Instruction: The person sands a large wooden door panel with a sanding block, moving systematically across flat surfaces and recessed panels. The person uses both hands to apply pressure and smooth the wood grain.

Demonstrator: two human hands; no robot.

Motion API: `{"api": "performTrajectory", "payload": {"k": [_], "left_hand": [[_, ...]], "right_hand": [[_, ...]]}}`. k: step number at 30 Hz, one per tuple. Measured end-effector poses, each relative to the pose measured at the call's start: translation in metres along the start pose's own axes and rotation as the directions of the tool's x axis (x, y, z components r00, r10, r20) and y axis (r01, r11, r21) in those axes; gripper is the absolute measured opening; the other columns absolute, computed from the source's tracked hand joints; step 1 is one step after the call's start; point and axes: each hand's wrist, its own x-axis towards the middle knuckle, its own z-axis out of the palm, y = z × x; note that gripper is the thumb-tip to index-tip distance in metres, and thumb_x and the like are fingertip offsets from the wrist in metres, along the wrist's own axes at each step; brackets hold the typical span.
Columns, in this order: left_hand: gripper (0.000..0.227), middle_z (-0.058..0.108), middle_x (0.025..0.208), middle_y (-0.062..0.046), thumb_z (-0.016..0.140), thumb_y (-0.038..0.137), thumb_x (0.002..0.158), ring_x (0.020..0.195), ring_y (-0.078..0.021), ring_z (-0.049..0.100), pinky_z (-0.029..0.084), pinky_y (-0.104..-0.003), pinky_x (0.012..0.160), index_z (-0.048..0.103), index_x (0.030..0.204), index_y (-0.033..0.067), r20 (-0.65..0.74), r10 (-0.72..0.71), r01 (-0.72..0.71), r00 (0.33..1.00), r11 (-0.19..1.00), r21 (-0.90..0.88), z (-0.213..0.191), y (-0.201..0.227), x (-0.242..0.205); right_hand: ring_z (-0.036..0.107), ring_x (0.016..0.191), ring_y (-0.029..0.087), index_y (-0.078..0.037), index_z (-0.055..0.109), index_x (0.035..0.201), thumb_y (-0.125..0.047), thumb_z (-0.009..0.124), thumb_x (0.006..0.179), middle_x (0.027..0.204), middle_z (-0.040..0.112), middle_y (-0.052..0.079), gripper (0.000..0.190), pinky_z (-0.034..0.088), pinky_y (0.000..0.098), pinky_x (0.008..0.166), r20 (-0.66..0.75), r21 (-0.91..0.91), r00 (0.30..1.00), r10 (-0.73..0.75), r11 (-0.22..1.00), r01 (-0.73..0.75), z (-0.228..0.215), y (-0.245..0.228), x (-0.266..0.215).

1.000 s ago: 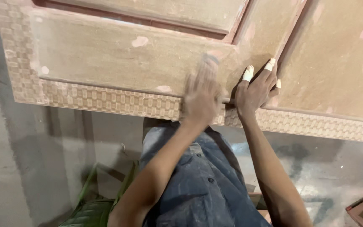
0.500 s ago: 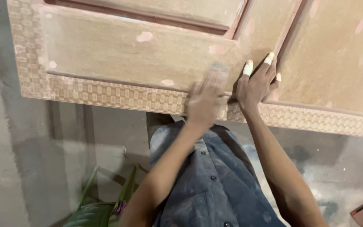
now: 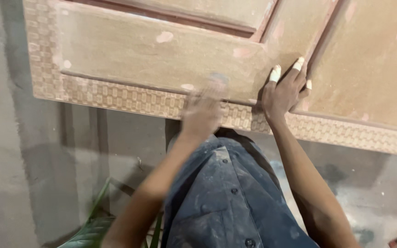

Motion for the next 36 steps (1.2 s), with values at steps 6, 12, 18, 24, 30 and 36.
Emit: {"api": "performTrajectory", "payload": {"k": [6, 12, 18, 24, 30, 36], "left_hand": [[0.057, 0.037, 0.166, -0.017, 0.066, 0.029, 0.097, 0.152, -0.0376, 0.036, 0.023, -0.055, 0.127, 0.044, 0.144, 0.0065, -0.071, -0.243, 0.239, 0.967, 0.969, -0.067, -0.024, -0.019, 0.003], [0.074, 0.038, 0.163, -0.016, 0.067, 0.035, 0.092, 0.155, -0.0297, 0.030, 0.022, -0.047, 0.127, 0.042, 0.153, -0.0001, 0.055, 0.328, -0.303, 0.943, 0.916, -0.263, 0.027, 0.048, 0.062], [0.071, 0.041, 0.163, -0.012, 0.055, 0.043, 0.100, 0.154, -0.0243, 0.030, 0.018, -0.045, 0.127, 0.039, 0.157, 0.0055, 0.225, 0.432, -0.450, 0.873, 0.893, 0.029, -0.046, -0.058, 0.043], [0.077, 0.038, 0.165, -0.015, 0.058, 0.044, 0.099, 0.157, -0.0267, 0.028, 0.018, -0.044, 0.130, 0.035, 0.158, -0.0007, 0.258, 0.622, -0.600, 0.739, 0.782, -0.169, 0.002, 0.027, 0.108], [0.078, 0.035, 0.167, -0.011, 0.059, 0.043, 0.095, 0.156, -0.0225, 0.027, 0.016, -0.043, 0.128, 0.035, 0.160, 0.0054, 0.351, 0.658, -0.640, 0.666, 0.746, -0.184, -0.022, 0.026, 0.116], [0.076, 0.035, 0.165, -0.010, 0.054, 0.046, 0.094, 0.155, -0.0225, 0.026, 0.016, -0.044, 0.128, 0.035, 0.158, 0.0074, 0.406, 0.667, -0.645, 0.625, 0.734, -0.212, -0.001, 0.039, 0.120]], "right_hand": [[0.047, 0.152, 0.028, -0.012, 0.054, 0.147, -0.034, 0.053, 0.112, 0.154, 0.057, 0.008, 0.042, 0.020, 0.0524, 0.132, 0.115, 0.057, 0.984, 0.138, 0.988, -0.145, 0.005, 0.026, 0.017], [0.026, 0.154, 0.043, -0.003, 0.043, 0.158, -0.032, 0.053, 0.111, 0.167, 0.034, 0.022, 0.056, 0.010, 0.0610, 0.123, -0.056, 0.013, 0.996, 0.064, 0.998, -0.064, -0.035, 0.098, 0.036], [0.025, 0.154, 0.042, -0.005, 0.045, 0.157, -0.040, 0.052, 0.107, 0.166, 0.035, 0.019, 0.061, 0.007, 0.0614, 0.124, -0.051, -0.108, 0.991, 0.125, 0.986, -0.130, -0.036, 0.106, 0.038], [0.024, 0.154, 0.041, -0.005, 0.047, 0.155, -0.039, 0.052, 0.108, 0.166, 0.036, 0.016, 0.059, 0.007, 0.0611, 0.124, -0.064, -0.091, 0.990, 0.125, 0.987, -0.130, -0.040, 0.104, 0.039], [0.026, 0.155, 0.039, -0.006, 0.048, 0.155, -0.040, 0.052, 0.108, 0.165, 0.038, 0.014, 0.058, 0.008, 0.0602, 0.126, -0.096, -0.056, 0.984, 0.148, 0.986, -0.154, -0.032, 0.107, 0.036], [0.028, 0.153, 0.040, -0.006, 0.050, 0.154, -0.041, 0.054, 0.108, 0.163, 0.041, 0.015, 0.057, 0.009, 0.0606, 0.125, -0.126, -0.082, 0.983, 0.136, 0.986, -0.147, -0.032, 0.110, 0.035]]}}
